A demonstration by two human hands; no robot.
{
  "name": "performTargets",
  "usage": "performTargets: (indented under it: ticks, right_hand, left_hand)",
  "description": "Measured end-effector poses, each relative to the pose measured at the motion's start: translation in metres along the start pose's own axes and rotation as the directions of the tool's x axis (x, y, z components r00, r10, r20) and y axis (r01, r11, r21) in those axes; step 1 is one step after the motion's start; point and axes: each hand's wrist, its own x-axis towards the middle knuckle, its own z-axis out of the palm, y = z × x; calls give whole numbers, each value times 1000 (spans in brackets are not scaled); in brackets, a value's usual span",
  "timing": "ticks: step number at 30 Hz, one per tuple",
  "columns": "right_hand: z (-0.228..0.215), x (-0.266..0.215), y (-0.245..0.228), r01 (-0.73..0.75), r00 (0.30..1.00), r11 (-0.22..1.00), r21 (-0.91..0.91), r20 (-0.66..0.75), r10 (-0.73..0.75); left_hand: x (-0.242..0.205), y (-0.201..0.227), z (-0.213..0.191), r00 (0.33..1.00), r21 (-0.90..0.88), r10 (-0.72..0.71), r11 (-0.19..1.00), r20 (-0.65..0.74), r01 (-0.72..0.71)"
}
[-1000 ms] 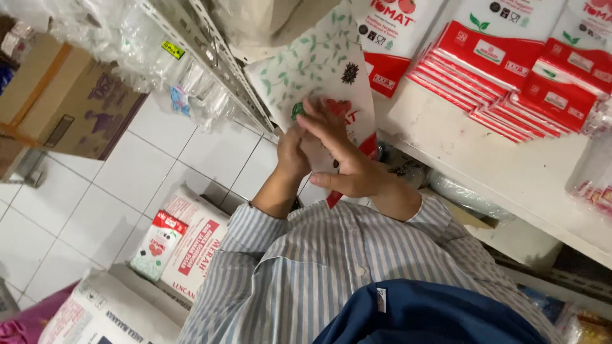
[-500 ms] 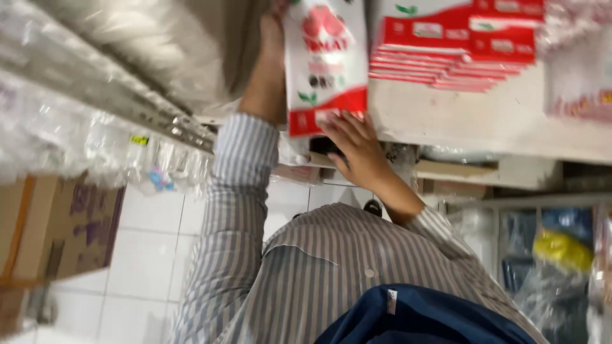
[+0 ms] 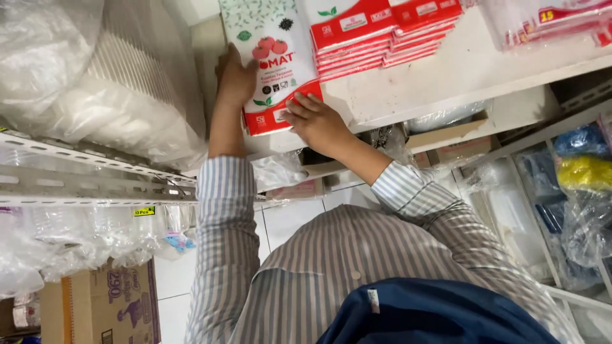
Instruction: The person repeatedly picks up white and red packaged items from the floor and places them onto a nearby shelf. The person handles the packages one at a time, lifting them from a pile and arranging them on the shelf.
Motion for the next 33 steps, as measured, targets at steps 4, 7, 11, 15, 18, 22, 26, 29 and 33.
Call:
performTargets:
  ticks: [4,7,11,15,18,22,26,29,33]
  right_hand:
    - [6,16,3,-35,999,999,6,-16,35]
    - [16,28,9,-58,998,998,3,-37,58]
    - [22,39,16,-98,995,995,34,-19,99]
    - [7,35,12,-41,999,995,91,-4,41]
    - [-13,16,5,24,1000,967,254,-9,-23]
    - [-41,-10,5,195,978,897,396,-13,-206]
    - [-61,-25,14,271,942,743,612,-10,-335]
    - [-72,-29,14,257,931,648,717,-4,-365]
    - [-65,-27,-2,251,901,445,859,-40,-432]
  left_hand:
    - [-47,2,-11,999,-11,31,999,42,-31]
    - [-69,5,-15,998,8,67,998,17,-67]
    - [-89,6,-16,998,39,61,997,29,-62]
    - [-103,13,-11,997,80,80,994,-15,-78]
    - [-120,17,-9,995,132,90,988,-42,-84]
    - [-153,43,-9,981,98,113,990,-160,-98]
    - [-204,78,-18,953,-40,90,994,-290,-106]
    - [-254,102,-17,926,-180,-31,983,-377,-40]
    - [-328,117,-7,824,-266,-256,955,-506,132]
